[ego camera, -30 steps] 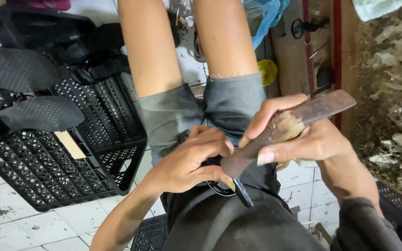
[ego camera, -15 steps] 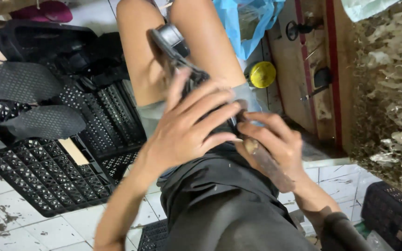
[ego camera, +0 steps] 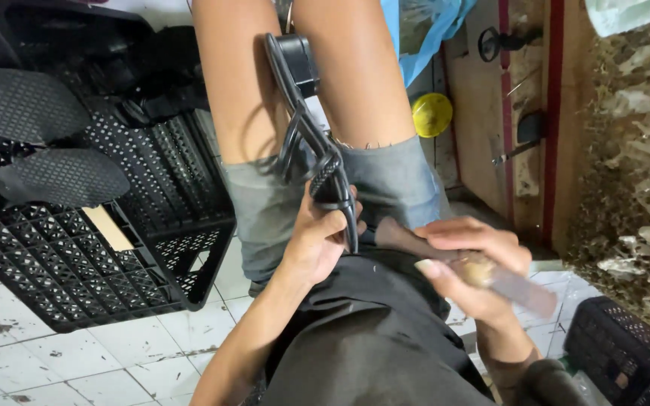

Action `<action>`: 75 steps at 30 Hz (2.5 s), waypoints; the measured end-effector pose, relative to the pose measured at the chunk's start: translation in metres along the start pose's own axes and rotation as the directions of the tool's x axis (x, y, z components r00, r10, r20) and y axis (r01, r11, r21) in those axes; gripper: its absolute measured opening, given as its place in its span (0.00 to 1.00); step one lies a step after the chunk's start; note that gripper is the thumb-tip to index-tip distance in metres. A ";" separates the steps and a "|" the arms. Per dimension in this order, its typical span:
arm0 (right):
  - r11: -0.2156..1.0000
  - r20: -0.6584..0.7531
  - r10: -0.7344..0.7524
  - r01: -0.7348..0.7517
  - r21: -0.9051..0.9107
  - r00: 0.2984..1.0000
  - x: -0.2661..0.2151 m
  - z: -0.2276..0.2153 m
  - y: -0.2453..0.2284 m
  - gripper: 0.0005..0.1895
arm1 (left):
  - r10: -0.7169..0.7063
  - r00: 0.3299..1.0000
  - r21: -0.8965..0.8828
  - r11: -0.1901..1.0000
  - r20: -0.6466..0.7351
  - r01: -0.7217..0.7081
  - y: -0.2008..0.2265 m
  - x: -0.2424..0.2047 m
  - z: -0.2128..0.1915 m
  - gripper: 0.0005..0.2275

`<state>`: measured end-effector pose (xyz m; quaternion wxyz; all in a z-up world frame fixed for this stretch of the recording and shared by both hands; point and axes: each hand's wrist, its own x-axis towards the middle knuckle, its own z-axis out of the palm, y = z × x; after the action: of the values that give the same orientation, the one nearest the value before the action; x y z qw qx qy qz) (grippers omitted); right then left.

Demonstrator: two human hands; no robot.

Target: Assembling sandals by inserting straps into soles, trimming excess material with scissors, and pressing components together with a hand tool.

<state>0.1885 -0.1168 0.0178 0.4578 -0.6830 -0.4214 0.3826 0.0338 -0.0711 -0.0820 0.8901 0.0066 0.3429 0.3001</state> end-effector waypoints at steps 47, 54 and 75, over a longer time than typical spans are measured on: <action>0.984 0.206 -0.155 0.169 -0.054 0.966 0.033 0.031 0.016 0.17 | -0.090 0.995 0.249 0.966 0.052 0.074 0.024 0.004 -0.016 0.35; 0.972 0.156 0.061 -0.024 -0.233 0.986 -0.001 0.024 0.024 0.11 | -0.044 0.993 0.477 0.874 -0.106 0.089 0.064 0.026 -0.010 0.45; 0.575 0.418 0.365 -0.555 0.601 0.832 0.033 0.011 0.057 0.07 | -0.087 0.960 0.719 0.681 0.266 -0.138 0.074 0.036 -0.010 0.55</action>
<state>0.2028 -0.0952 -0.0441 0.5087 -0.4890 -0.1036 0.7010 0.0093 0.0068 -0.0953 0.8478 0.4082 0.3050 0.1467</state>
